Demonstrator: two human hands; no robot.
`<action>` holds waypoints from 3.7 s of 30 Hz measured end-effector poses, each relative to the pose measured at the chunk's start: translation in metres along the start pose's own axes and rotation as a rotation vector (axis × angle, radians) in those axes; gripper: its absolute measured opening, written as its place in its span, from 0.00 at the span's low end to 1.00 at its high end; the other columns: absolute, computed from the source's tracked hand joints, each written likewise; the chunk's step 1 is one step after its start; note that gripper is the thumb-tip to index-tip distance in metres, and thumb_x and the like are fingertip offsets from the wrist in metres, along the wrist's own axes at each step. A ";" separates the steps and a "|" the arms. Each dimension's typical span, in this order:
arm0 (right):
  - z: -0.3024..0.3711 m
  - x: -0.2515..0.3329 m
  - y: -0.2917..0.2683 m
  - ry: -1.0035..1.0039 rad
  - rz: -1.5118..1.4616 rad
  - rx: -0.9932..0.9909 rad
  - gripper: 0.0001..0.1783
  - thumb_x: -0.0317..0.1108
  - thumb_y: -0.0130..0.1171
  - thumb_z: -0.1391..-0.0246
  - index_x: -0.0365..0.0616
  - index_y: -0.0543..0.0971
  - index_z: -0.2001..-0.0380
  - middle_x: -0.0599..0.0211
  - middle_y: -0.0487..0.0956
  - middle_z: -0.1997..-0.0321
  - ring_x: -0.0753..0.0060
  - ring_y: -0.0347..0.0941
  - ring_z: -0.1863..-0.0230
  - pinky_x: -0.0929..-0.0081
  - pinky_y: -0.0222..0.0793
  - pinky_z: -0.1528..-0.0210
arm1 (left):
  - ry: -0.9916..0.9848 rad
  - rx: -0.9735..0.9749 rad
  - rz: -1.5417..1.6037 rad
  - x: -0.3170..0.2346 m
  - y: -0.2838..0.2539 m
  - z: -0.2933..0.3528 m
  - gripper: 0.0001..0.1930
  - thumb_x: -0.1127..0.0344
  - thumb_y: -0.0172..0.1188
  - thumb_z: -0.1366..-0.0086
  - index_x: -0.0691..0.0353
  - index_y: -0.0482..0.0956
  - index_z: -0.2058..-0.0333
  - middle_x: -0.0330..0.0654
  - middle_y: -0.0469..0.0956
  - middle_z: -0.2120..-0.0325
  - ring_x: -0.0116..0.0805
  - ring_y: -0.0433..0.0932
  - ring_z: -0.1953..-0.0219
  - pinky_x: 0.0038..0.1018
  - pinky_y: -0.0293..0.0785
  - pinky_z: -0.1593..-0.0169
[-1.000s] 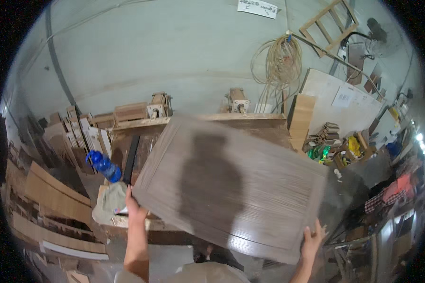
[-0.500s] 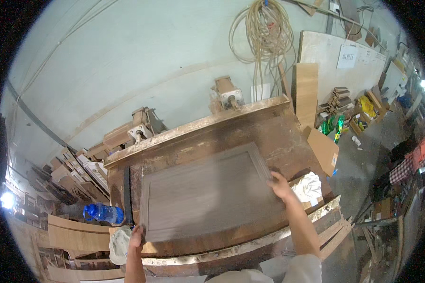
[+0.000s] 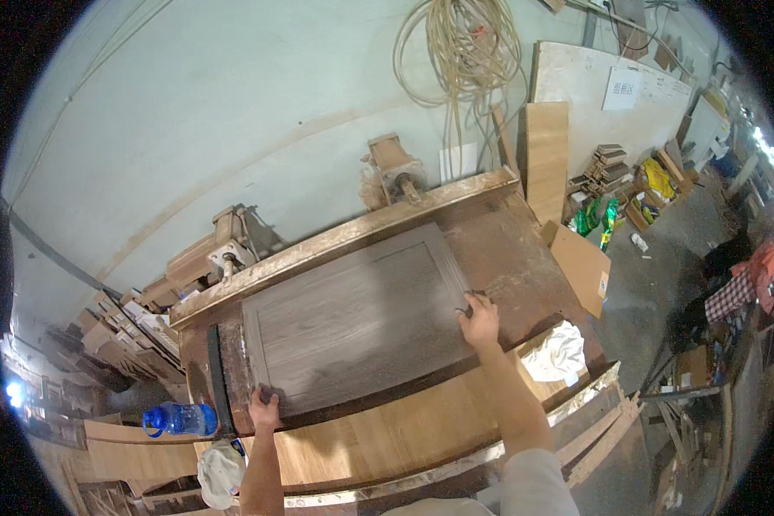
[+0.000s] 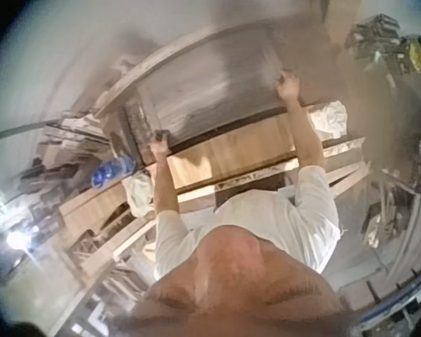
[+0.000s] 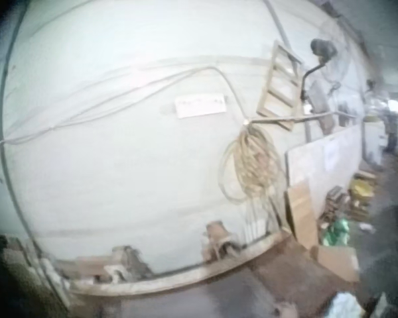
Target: The person repeatedly picks up a wooden cabinet panel from a workbench, wipes its surface and edges with a white cloth by hand, and stacks it on top of other finished panels on the floor.
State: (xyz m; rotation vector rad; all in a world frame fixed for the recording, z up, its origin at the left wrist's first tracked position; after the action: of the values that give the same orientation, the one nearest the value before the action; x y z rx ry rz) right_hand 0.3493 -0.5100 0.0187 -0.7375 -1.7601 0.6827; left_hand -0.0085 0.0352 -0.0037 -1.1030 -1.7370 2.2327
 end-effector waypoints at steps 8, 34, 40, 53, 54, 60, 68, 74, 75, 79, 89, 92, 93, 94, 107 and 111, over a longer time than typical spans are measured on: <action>0.028 0.006 -0.017 0.096 0.018 0.158 0.30 0.44 0.69 0.53 0.52 0.78 0.45 0.55 0.74 0.45 0.48 0.70 0.45 0.56 0.69 0.44 | 0.029 0.064 0.009 0.040 -0.017 0.021 0.33 0.52 0.65 0.43 0.53 0.68 0.40 0.57 0.69 0.43 0.58 0.67 0.41 0.47 0.65 0.39; -0.028 0.030 0.022 0.107 0.204 -0.050 0.25 0.49 0.67 0.50 0.58 0.79 0.48 0.69 0.75 0.45 0.59 0.67 0.42 0.60 0.64 0.40 | 0.109 -0.340 -0.193 -0.053 -0.001 -0.053 0.23 0.48 0.54 0.32 0.51 0.74 0.43 0.47 0.71 0.48 0.51 0.68 0.43 0.49 0.61 0.41; -0.028 0.029 0.022 0.123 0.217 -0.046 0.26 0.50 0.68 0.51 0.59 0.79 0.49 0.70 0.75 0.45 0.60 0.67 0.42 0.60 0.62 0.40 | 0.114 -0.345 -0.191 -0.056 0.000 -0.052 0.23 0.49 0.54 0.32 0.52 0.73 0.42 0.47 0.71 0.47 0.51 0.69 0.43 0.48 0.62 0.41; -0.025 0.033 0.018 0.091 0.211 -0.085 0.25 0.48 0.70 0.53 0.59 0.80 0.50 0.71 0.76 0.47 0.61 0.68 0.43 0.59 0.63 0.42 | 0.114 -0.337 -0.197 -0.051 0.001 -0.051 0.24 0.49 0.55 0.33 0.51 0.73 0.42 0.48 0.72 0.48 0.52 0.69 0.45 0.48 0.63 0.41; -0.025 0.032 0.018 0.097 0.224 -0.093 0.25 0.48 0.70 0.54 0.59 0.80 0.51 0.71 0.76 0.47 0.61 0.68 0.43 0.59 0.63 0.42 | 0.111 -0.332 -0.187 -0.052 0.001 -0.051 0.24 0.49 0.55 0.33 0.51 0.73 0.42 0.48 0.72 0.49 0.52 0.69 0.45 0.48 0.63 0.41; -0.031 0.042 0.026 0.099 0.242 -0.045 0.26 0.46 0.70 0.53 0.59 0.79 0.50 0.71 0.76 0.47 0.60 0.68 0.42 0.57 0.63 0.41 | 0.109 -0.353 -0.186 -0.049 -0.006 -0.053 0.24 0.49 0.55 0.32 0.52 0.73 0.42 0.49 0.72 0.49 0.53 0.69 0.45 0.48 0.61 0.40; -0.040 0.010 0.031 0.241 0.383 -0.009 0.41 0.55 0.69 0.57 0.51 0.72 0.40 0.55 0.69 0.39 0.48 0.63 0.38 0.49 0.60 0.37 | 0.118 -0.342 -0.144 -0.066 -0.004 -0.057 0.22 0.53 0.58 0.36 0.50 0.74 0.45 0.47 0.74 0.50 0.51 0.70 0.45 0.52 0.64 0.44; -0.048 0.006 0.038 0.615 0.299 0.171 0.43 0.57 0.69 0.57 0.50 0.71 0.39 0.58 0.65 0.35 0.47 0.57 0.32 0.39 0.55 0.35 | -0.102 -0.179 0.073 -0.041 0.000 -0.074 0.26 0.51 0.61 0.38 0.53 0.74 0.44 0.51 0.74 0.49 0.55 0.70 0.43 0.44 0.65 0.39; -0.049 0.012 0.036 0.602 0.286 0.165 0.43 0.57 0.69 0.57 0.50 0.71 0.39 0.58 0.65 0.35 0.47 0.57 0.32 0.39 0.55 0.35 | -0.167 -0.169 0.211 -0.020 0.002 -0.085 0.27 0.52 0.62 0.39 0.61 0.75 0.45 0.55 0.75 0.49 0.56 0.71 0.43 0.39 0.65 0.38; -0.052 -0.003 0.033 0.515 0.075 0.096 0.41 0.47 0.72 0.56 0.42 0.70 0.40 0.52 0.68 0.38 0.48 0.63 0.36 0.52 0.60 0.35 | -0.207 -0.174 0.596 -0.003 -0.002 -0.092 0.24 0.53 0.58 0.35 0.69 0.77 0.51 0.50 0.79 0.55 0.44 0.76 0.48 0.34 0.67 0.41; 0.024 0.041 -0.094 0.345 -0.974 -0.181 0.25 0.41 0.55 0.36 0.38 0.70 0.41 0.63 0.74 0.44 0.67 0.70 0.45 0.69 0.61 0.40 | -0.374 0.067 1.456 0.042 -0.097 0.003 0.15 0.51 0.53 0.30 0.57 0.74 0.63 0.35 0.75 0.69 0.27 0.71 0.72 0.21 0.65 0.73; 0.069 0.019 -0.127 0.325 -1.080 -0.218 0.33 0.57 0.46 0.34 0.45 0.68 0.37 0.66 0.70 0.36 0.67 0.63 0.35 0.60 0.55 0.34 | -0.326 0.142 1.122 0.042 -0.105 0.034 0.16 0.52 0.53 0.32 0.59 0.73 0.58 0.40 0.77 0.65 0.31 0.76 0.68 0.27 0.75 0.69; 0.090 0.007 -0.132 0.441 -1.104 -0.231 0.35 0.58 0.46 0.35 0.46 0.66 0.35 0.65 0.67 0.33 0.66 0.59 0.32 0.56 0.53 0.32 | -0.376 0.241 0.959 0.048 -0.102 0.048 0.16 0.52 0.52 0.32 0.59 0.72 0.56 0.42 0.76 0.64 0.32 0.77 0.66 0.30 0.77 0.66; 0.114 0.000 -0.134 0.559 -1.135 -0.242 0.37 0.60 0.47 0.36 0.47 0.64 0.33 0.65 0.64 0.30 0.65 0.56 0.29 0.52 0.50 0.31 | -0.521 0.322 0.969 0.087 -0.086 0.062 0.22 0.50 0.54 0.33 0.59 0.71 0.48 0.44 0.76 0.59 0.35 0.78 0.63 0.35 0.79 0.61; 0.443 -0.036 -0.169 0.857 -1.480 -0.610 0.45 0.66 0.41 0.37 0.39 0.59 0.32 0.56 0.62 0.29 0.51 0.56 0.29 0.46 0.48 0.29 | -0.512 0.841 0.789 0.085 -0.015 0.110 0.29 0.47 0.51 0.31 0.60 0.69 0.39 0.45 0.70 0.38 0.40 0.64 0.35 0.36 0.58 0.34; 0.583 -0.027 -0.222 0.942 -1.355 -0.917 0.46 0.66 0.40 0.37 0.37 0.60 0.32 0.54 0.63 0.30 0.48 0.57 0.30 0.46 0.50 0.29 | -0.368 0.712 0.732 0.062 -0.009 0.105 0.35 0.47 0.51 0.33 0.63 0.62 0.34 0.45 0.62 0.33 0.44 0.60 0.32 0.38 0.51 0.31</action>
State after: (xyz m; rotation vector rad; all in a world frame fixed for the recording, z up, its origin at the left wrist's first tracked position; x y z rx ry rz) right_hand -0.2353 -0.7288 0.0065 -0.1731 -1.1581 -1.2588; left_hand -0.1188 -0.0155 -0.0162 -1.3012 -0.4417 3.2405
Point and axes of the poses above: each hand's wrist, its own z-axis away from the middle knuckle, its own y-axis out of the palm, x = y × z, the point moved 8 cm from there along -z, towards the middle knuckle
